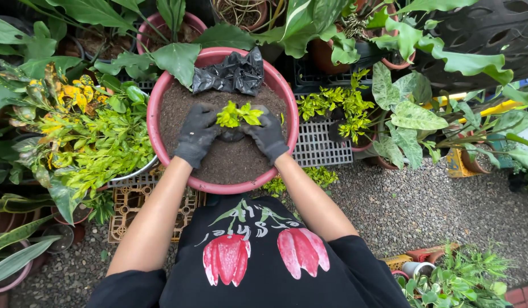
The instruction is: The person places a small plant into a large pink pot filled with soil, using gloved hands to position the plant and press the soil around its base. The person then removes the plant, adjusts the soil, and reinserts the plant into the pot.
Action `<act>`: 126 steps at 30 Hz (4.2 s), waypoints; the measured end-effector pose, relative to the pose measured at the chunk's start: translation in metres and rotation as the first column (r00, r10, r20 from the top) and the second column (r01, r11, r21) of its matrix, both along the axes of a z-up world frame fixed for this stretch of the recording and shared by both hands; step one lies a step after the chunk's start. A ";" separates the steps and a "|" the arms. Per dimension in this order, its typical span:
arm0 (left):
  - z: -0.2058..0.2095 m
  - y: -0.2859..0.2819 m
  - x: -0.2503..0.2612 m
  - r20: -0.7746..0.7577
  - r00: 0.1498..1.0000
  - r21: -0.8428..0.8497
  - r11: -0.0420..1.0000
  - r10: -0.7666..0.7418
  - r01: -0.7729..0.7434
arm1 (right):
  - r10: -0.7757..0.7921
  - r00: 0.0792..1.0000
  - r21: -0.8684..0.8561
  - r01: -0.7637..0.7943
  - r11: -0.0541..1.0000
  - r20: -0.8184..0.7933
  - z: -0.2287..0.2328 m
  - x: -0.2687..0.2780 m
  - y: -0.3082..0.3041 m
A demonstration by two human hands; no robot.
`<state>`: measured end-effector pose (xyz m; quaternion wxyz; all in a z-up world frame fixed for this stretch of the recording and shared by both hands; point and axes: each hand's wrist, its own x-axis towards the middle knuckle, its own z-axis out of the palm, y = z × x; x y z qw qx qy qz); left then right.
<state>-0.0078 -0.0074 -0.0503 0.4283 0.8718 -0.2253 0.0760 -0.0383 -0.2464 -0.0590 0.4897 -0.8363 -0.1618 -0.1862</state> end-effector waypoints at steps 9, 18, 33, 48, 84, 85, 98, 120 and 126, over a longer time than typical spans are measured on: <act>-0.007 0.004 0.020 0.055 0.996 -0.031 0.997 -0.072 0.074 | 0.024 1.000 -0.051 -0.025 0.998 -0.018 0.036 0.020 0.014; -0.005 -0.002 0.024 0.001 0.997 0.166 0.983 -0.080 0.078 | -0.007 0.990 0.045 0.014 0.999 -0.140 0.001 0.005 0.004; 0.053 -0.035 0.042 -0.216 0.969 0.314 0.949 0.117 -0.044 | -0.071 0.952 0.019 0.080 0.997 -0.297 0.012 0.010 0.010; 0.033 -0.011 0.008 -0.231 0.961 -0.103 0.978 0.152 -0.179 | 0.218 0.881 0.506 0.028 0.862 -0.420 0.008 -0.006 -0.010; 0.036 -0.018 0.060 -0.467 0.878 0.386 0.917 0.100 0.101 | 0.338 0.648 0.415 -0.036 0.909 -0.683 0.026 0.044 -0.003; 0.022 -0.018 0.064 -0.464 0.880 0.386 0.917 0.099 0.100 | 0.337 0.650 0.415 -0.037 0.909 -0.681 0.033 0.041 -0.001; 0.000 -0.025 0.083 -0.392 0.918 0.367 0.907 -0.052 0.208 | 0.243 0.586 0.294 -0.008 0.956 -0.773 0.006 0.073 -0.002; -0.006 -0.010 0.030 0.060 0.996 0.053 0.997 -0.059 0.056 | 0.069 0.905 0.238 0.036 0.971 -0.419 0.001 0.011 0.001; 0.040 -0.024 0.045 -0.205 0.977 0.333 0.935 -0.053 0.121 | 0.048 0.903 0.194 0.040 0.980 -0.427 0.016 0.012 0.001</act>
